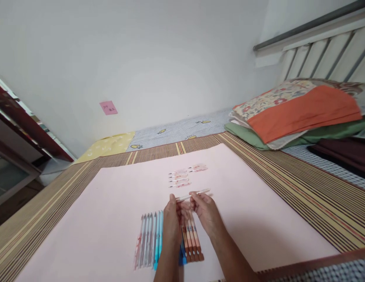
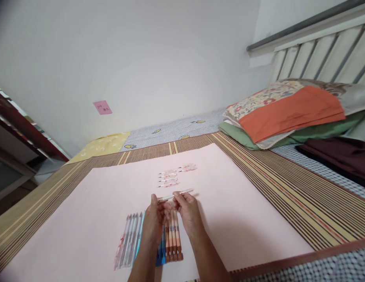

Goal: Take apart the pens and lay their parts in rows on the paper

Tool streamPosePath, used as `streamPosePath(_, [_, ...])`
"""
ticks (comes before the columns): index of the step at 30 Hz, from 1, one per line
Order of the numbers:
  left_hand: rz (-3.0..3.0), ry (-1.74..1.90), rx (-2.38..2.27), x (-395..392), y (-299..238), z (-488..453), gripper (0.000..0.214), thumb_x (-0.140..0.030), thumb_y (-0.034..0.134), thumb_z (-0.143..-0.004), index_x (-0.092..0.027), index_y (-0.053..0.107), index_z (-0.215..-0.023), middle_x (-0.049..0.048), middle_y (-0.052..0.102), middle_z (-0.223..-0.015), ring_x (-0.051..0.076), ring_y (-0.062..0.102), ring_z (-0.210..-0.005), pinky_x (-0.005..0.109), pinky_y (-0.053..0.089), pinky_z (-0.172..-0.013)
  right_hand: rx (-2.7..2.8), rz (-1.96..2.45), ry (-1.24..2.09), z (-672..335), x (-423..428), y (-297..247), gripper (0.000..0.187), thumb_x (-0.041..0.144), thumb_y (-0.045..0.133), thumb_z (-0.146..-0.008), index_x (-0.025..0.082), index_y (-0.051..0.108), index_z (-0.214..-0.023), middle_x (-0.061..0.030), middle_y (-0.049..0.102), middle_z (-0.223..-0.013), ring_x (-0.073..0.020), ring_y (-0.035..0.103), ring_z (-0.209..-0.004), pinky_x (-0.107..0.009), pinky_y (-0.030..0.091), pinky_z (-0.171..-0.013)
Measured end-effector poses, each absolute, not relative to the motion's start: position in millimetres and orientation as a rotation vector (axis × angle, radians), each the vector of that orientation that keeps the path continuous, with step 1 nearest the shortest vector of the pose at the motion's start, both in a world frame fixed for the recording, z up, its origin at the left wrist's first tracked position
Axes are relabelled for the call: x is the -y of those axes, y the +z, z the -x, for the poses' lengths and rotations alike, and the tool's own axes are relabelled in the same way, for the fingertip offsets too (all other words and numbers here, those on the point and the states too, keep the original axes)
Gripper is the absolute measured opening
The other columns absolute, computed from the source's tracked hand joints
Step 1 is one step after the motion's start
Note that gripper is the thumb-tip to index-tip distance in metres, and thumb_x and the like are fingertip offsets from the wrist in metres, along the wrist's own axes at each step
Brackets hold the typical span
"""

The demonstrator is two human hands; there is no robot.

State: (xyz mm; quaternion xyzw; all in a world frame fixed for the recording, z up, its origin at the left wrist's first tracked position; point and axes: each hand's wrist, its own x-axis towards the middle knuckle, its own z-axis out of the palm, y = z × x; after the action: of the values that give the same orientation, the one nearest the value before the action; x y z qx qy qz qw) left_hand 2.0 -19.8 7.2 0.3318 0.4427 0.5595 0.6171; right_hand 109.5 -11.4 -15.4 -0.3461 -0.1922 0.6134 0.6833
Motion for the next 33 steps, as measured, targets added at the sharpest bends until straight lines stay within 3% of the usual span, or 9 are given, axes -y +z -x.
streamPosePath(3, [-0.774,1.331,-0.913,20,11,-4,0.055,-0.057,0.091,-0.061,-0.014,0.069,-0.089,0.0029,0.07,-0.068,0.01,0.056,-0.051,0.019,0.038,-0.048,0.402,0.784,1.37,-109,11,-18,0.043,0.048,0.096,-0.054,0.016,0.072,-0.07,0.0016,0.063,-0.063,-0.0107,0.051,-0.058,-0.027,0.042,-0.058])
streamPosePath(5, [-0.755,1.349,-0.901,20,11,-5,0.05,-0.045,0.095,-0.056,-0.015,0.067,-0.085,0.002,0.07,-0.067,0.01,0.057,-0.052,0.019,0.041,-0.051,0.411,0.789,1.375,-109,11,-19,0.042,0.047,0.096,-0.055,0.016,0.072,-0.071,0.0014,0.063,-0.064,-0.0112,0.051,-0.058,-0.027,0.042,-0.058])
streamPosePath(8, [-0.711,1.339,-0.98,19,5,-6,0.049,-0.053,0.09,-0.062,-0.015,0.061,-0.069,0.002,0.066,-0.059,0.008,0.051,-0.043,0.018,0.03,-0.041,0.444,0.79,1.371,-108,12,-18,0.041,0.047,0.095,-0.056,0.016,0.072,-0.07,0.0009,0.063,-0.064,-0.0112,0.052,-0.058,-0.027,0.042,-0.058])
streamPosePath(11, [-0.685,1.303,-1.029,17,-1,-4,0.055,-0.066,0.082,-0.067,-0.014,0.061,-0.069,0.0027,0.063,-0.056,0.009,0.05,-0.041,0.019,0.025,-0.038,0.459,0.789,1.37,-107,13,-17,0.039,0.046,0.094,-0.058,0.017,0.071,-0.068,0.0012,0.063,-0.063,-0.011,0.051,-0.058,-0.027,0.042,-0.059])
streamPosePath(15, [-0.695,1.317,-0.887,16,-2,1,0.047,-0.046,0.092,-0.065,-0.014,0.066,-0.089,0.0041,0.07,-0.069,0.012,0.06,-0.054,0.019,0.039,-0.049,0.422,0.793,1.37,-106,14,-18,0.039,0.046,0.095,-0.057,0.017,0.072,-0.071,0.0014,0.062,-0.065,-0.0113,0.051,-0.058,-0.028,0.042,-0.059])
streamPosePath(18, [-0.695,1.338,-0.843,15,-2,5,0.04,-0.033,0.093,-0.065,-0.014,0.066,-0.088,0.0032,0.07,-0.069,0.01,0.059,-0.057,0.019,0.042,-0.054,0.456,0.78,1.376,-107,14,-18,0.038,0.046,0.094,-0.059,0.017,0.072,-0.07,0.0016,0.061,-0.065,-0.0109,0.05,-0.059,-0.027,0.041,-0.059])
streamPosePath(22, [-0.677,1.379,-0.869,13,-1,8,0.037,-0.035,0.092,-0.067,-0.014,0.064,-0.079,0.0015,0.067,-0.066,0.008,0.055,-0.052,0.018,0.038,-0.049,0.46,0.747,1.411,-109,14,-17,0.039,0.049,0.091,-0.064,0.018,0.077,-0.084,0.0023,0.059,-0.066,-0.0109,0.049,-0.058,-0.027,0.04,-0.057])
streamPosePath(27, [-0.677,1.372,-0.884,13,0,8,0.04,-0.036,0.093,-0.064,-0.015,0.062,-0.078,0.0016,0.067,-0.066,0.009,0.057,-0.052,0.018,0.039,-0.049,0.426,0.809,1.374,-113,13,-17,0.041,0.047,0.094,-0.058,0.017,0.069,-0.069,0.0011,0.062,-0.065,-0.0108,0.05,-0.057,-0.027,0.04,-0.056])
streamPosePath(33, [-0.648,1.366,-1.014,13,-5,6,0.048,-0.047,0.093,-0.061,-0.016,0.056,-0.068,0.0025,0.066,-0.058,0.009,0.053,-0.044,0.017,0.03,-0.04,0.493,0.861,1.323,-117,11,-17,0.044,0.049,0.095,-0.055,0.016,0.072,-0.073,-0.0005,0.066,-0.066,-0.0123,0.053,-0.059,-0.028,0.041,-0.058])
